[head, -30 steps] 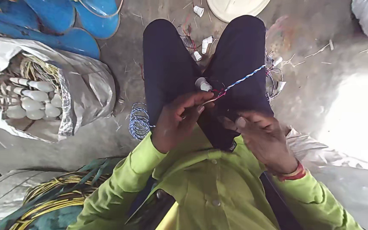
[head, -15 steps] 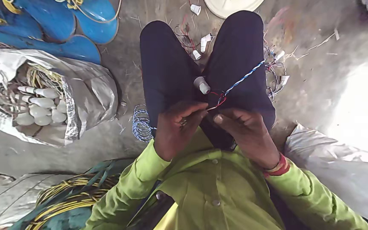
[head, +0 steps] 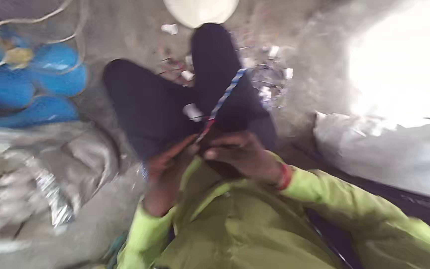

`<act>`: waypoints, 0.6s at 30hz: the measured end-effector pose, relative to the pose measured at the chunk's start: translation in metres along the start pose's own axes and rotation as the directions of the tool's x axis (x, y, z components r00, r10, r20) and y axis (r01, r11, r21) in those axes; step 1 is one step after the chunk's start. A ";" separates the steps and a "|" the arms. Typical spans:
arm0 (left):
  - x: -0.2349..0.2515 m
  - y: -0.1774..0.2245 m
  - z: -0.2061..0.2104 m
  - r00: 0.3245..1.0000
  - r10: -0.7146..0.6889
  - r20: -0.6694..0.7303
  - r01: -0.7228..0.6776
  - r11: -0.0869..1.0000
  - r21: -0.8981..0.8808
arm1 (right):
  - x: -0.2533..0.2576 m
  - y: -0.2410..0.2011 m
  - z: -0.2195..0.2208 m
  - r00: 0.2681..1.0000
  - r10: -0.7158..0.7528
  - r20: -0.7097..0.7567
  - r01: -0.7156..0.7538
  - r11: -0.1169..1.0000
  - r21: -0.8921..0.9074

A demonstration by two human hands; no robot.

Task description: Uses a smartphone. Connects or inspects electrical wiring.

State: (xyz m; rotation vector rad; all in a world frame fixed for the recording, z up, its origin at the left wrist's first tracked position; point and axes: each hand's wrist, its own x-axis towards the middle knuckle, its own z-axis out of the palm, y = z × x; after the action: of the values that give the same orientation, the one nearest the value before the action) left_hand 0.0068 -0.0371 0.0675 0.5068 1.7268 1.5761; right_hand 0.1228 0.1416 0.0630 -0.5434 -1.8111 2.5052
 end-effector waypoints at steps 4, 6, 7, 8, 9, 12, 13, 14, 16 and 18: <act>0.004 -0.014 -0.011 0.994 -0.012 0.104 0.013 1.000 -0.009 | -0.001 -0.004 -0.002 0.999 -0.041 -0.018 0.040 0.998 -0.042; 0.006 -0.021 -0.022 0.987 -0.009 0.158 0.004 0.999 0.033 | -0.001 -0.003 -0.001 0.999 -0.018 -0.038 0.017 0.999 -0.033; 0.008 -0.025 -0.027 0.983 0.009 0.183 -0.018 0.999 0.050 | 0.001 -0.001 -0.001 0.998 -0.029 -0.051 0.028 0.999 -0.028; 0.010 -0.027 -0.032 0.978 0.030 0.205 -0.045 0.996 0.071 | 0.003 0.000 -0.002 0.997 -0.048 -0.054 0.046 0.998 -0.037; 0.010 -0.027 -0.033 0.977 0.035 0.210 -0.055 0.995 0.088 | 0.003 -0.001 -0.003 0.997 -0.062 -0.050 0.060 0.997 -0.043; 0.008 -0.022 -0.033 0.975 0.038 0.217 -0.070 0.988 0.140 | 0.003 -0.003 -0.004 0.992 -0.121 -0.019 0.121 0.993 0.005; 0.007 -0.023 -0.034 0.974 0.053 0.220 -0.088 0.985 0.148 | 0.004 -0.003 -0.004 0.989 -0.147 -0.023 0.149 0.986 0.071; 0.006 -0.022 -0.035 0.970 0.078 0.232 -0.118 0.979 0.166 | 0.005 -0.004 -0.003 0.986 -0.161 -0.032 0.165 0.971 0.175; 0.006 -0.020 -0.032 0.960 0.137 0.246 -0.194 0.955 0.223 | 0.006 -0.011 -0.003 0.990 -0.137 -0.044 0.143 0.930 0.339; 0.006 -0.011 -0.018 0.963 0.180 0.200 -0.221 0.952 0.210 | 0.009 -0.016 -0.003 0.991 -0.123 -0.060 0.136 0.909 0.395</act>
State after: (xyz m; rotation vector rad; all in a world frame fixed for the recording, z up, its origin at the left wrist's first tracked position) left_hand -0.0087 -0.0468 0.0547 0.9392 1.7716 1.4219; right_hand 0.1119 0.1518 0.0747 -0.4265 -1.2205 2.6433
